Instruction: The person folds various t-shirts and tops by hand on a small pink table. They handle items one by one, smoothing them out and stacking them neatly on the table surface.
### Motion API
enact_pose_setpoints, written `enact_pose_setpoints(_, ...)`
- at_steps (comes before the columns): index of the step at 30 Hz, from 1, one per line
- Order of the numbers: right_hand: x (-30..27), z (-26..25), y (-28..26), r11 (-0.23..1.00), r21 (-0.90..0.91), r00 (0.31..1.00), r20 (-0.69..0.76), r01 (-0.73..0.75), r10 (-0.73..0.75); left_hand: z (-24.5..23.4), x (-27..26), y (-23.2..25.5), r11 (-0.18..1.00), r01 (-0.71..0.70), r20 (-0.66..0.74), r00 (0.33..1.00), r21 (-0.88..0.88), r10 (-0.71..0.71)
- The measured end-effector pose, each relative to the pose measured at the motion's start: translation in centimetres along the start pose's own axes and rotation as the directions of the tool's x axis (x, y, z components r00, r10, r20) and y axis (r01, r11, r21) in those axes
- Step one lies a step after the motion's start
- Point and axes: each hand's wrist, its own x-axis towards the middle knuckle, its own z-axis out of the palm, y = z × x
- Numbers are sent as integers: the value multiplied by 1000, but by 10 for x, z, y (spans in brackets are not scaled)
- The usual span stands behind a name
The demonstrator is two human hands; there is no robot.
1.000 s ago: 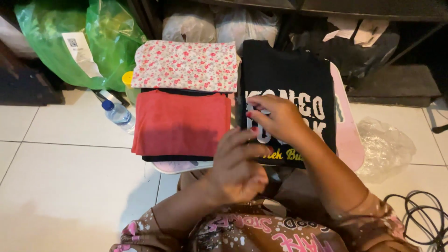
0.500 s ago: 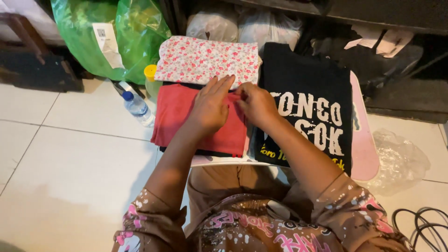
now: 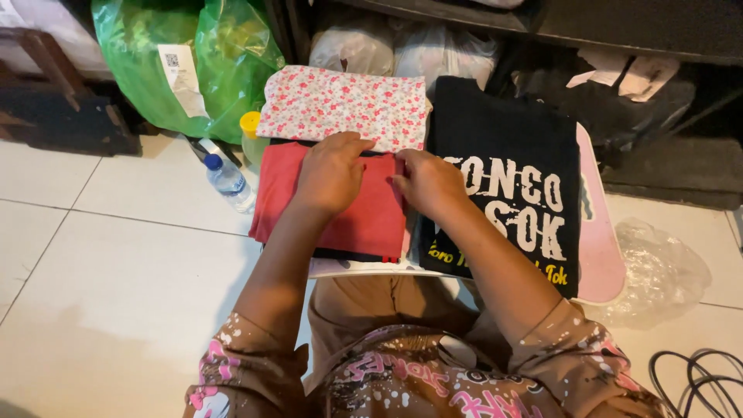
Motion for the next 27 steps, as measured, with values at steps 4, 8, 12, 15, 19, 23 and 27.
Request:
enact_pose_setpoints(4,3,15,4,999,-40,999,-38,5,-6,8,-7,0,999,-8,48,999,-41,10)
enact_pose_setpoints(8,-4,15,2,938,210,934,-289,277,-211,-29,-15,28,998,-15,153,988,-56,23)
enact_pose_setpoints(12,-6,15,-11,652,746,989,-144,137,-42,-33,-10,17,993,-120,33,992,0,120)
enact_pose_setpoints(15,-12,0,-16,665,740,996,-72,94,-61,-80,-15,31,980,-197,-50,979,-13,196)
enact_pose_setpoints(19,-29,-45,-11,572,777,949,-315,261,-5,-142,-24,21,957,-264,-134,951,122,280)
enact_pose_setpoints(23,-51,-101,27,459,681,772,-636,571,-17,-184,-30,14,926,-373,-358,873,-56,330)
enact_pose_setpoints(27,-112,-159,37,314,748,790,-613,585,-13,-232,-51,88,718,-491,-409,859,-493,306)
